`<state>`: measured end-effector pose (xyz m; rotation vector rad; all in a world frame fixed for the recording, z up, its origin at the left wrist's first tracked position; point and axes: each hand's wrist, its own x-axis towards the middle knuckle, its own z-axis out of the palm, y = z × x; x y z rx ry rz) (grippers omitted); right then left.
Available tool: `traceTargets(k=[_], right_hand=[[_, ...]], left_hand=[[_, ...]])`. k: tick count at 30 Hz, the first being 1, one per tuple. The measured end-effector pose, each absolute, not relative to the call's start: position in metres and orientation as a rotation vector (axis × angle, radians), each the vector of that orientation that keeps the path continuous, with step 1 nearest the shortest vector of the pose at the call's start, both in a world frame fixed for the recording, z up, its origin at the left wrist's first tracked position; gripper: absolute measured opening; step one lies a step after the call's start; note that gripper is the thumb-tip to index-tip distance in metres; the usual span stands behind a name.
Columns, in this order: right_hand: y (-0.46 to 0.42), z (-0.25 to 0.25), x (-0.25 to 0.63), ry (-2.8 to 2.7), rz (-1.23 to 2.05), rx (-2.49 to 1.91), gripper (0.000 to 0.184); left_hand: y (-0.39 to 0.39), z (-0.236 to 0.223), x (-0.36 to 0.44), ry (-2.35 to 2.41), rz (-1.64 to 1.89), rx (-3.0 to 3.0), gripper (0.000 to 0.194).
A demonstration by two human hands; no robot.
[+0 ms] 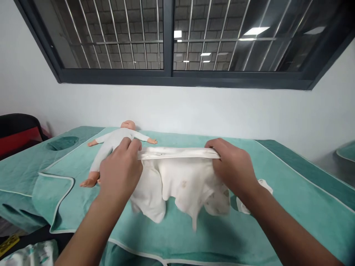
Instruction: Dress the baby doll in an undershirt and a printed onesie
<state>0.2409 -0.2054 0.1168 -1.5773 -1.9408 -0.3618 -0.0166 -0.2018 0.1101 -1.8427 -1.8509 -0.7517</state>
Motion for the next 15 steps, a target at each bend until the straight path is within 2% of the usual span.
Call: traceTargets(k=[7, 10, 15], right_hand=[[-0.207, 0.099, 0.282, -1.853, -0.028, -1.741, 0.023], [-0.196, 0.101, 0.287, -1.882, -0.054, -1.838, 0.022], [-0.127, 0.085, 0.28, -2.162, 0.067, -2.115, 0.027]], left_hand=[[-0.195, 0.107, -0.044, -2.212, -0.931, -1.977, 0.025], [-0.183, 0.109, -0.046, -2.402, -0.687, -1.969, 0.024], [-0.131, 0.087, -0.041, -2.383, -0.306, -2.028, 0.026]])
